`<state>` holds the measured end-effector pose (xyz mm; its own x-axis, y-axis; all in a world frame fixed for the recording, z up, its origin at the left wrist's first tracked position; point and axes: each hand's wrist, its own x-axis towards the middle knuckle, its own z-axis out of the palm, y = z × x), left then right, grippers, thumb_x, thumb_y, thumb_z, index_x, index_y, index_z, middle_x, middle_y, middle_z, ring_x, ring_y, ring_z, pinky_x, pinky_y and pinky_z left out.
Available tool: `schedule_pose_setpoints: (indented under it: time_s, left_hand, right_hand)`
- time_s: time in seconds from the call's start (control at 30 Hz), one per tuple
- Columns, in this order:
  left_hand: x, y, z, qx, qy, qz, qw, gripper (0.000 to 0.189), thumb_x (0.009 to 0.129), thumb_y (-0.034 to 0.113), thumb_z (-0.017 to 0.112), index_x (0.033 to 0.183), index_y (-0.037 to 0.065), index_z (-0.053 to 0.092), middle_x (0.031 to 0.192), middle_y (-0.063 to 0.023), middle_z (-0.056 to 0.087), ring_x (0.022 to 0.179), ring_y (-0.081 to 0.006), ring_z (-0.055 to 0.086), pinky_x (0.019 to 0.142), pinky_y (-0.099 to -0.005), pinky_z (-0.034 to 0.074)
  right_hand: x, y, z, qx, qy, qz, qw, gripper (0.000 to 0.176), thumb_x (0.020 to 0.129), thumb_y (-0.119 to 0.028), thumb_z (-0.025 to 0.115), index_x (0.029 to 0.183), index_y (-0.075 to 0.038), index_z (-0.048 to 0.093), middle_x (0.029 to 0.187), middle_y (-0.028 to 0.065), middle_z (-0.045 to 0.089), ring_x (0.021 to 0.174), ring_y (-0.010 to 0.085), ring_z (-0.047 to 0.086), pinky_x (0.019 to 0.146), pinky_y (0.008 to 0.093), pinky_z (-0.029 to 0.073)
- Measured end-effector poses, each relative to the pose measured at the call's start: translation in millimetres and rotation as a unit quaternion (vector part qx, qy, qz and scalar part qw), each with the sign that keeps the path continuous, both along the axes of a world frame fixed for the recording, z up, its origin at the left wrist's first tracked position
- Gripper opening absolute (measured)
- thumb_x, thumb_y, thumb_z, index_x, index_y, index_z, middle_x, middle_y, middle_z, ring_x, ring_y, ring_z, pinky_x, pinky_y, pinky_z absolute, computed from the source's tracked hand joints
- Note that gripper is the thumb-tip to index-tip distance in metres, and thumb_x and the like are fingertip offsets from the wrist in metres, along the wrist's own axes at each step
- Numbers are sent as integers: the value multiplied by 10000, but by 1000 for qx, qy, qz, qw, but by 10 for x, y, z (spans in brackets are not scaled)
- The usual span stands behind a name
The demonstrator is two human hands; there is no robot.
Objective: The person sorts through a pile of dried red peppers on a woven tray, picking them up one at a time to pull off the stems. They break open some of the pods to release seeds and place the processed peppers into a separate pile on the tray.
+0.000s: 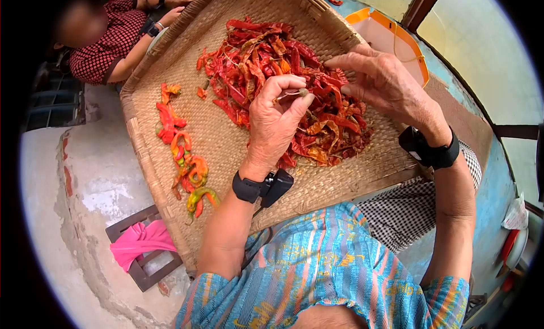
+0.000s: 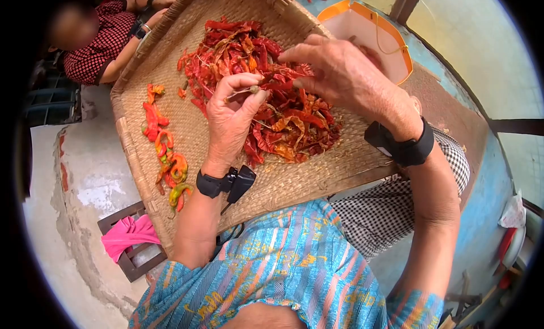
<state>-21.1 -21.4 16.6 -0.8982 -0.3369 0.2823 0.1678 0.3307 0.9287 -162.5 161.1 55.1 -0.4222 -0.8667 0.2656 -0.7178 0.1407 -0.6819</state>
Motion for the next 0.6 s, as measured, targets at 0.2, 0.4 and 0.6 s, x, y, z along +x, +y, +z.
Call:
schedule_pose_setpoints:
  time_s: [0.2, 0.4, 0.6]
  left_hand:
    - [165, 133, -71, 337, -17, -69, 939, 193, 921, 58, 669, 1094, 46, 585, 1122, -101, 649, 891, -183, 686, 795, -303, 577]
    - [191, 187, -232, 378, -35, -36, 925, 188, 917, 79, 687, 1070, 60, 581, 941, -49, 660, 803, -133, 683, 724, -266, 583]
    - [176, 263, -221, 365, -51, -8, 930, 216, 937, 188, 684, 1080, 51, 596, 906, -43, 663, 767, -120, 672, 697, -266, 565]
  right_hand:
    - [99, -121, -206, 5, 3, 85, 996, 253, 832, -115, 695, 1066, -26, 654, 863, 180, 621, 828, 374, 630, 719, 442, 511]
    - [183, -152, -272, 27, -1, 77, 997, 169, 844, -150, 677, 850, 6, 615, 718, 202, 600, 726, 397, 616, 652, 463, 495]
    - [158, -150, -285, 35, 22, 76, 996, 212, 857, -153, 672, 771, 15, 576, 685, 212, 588, 698, 401, 607, 618, 462, 487]
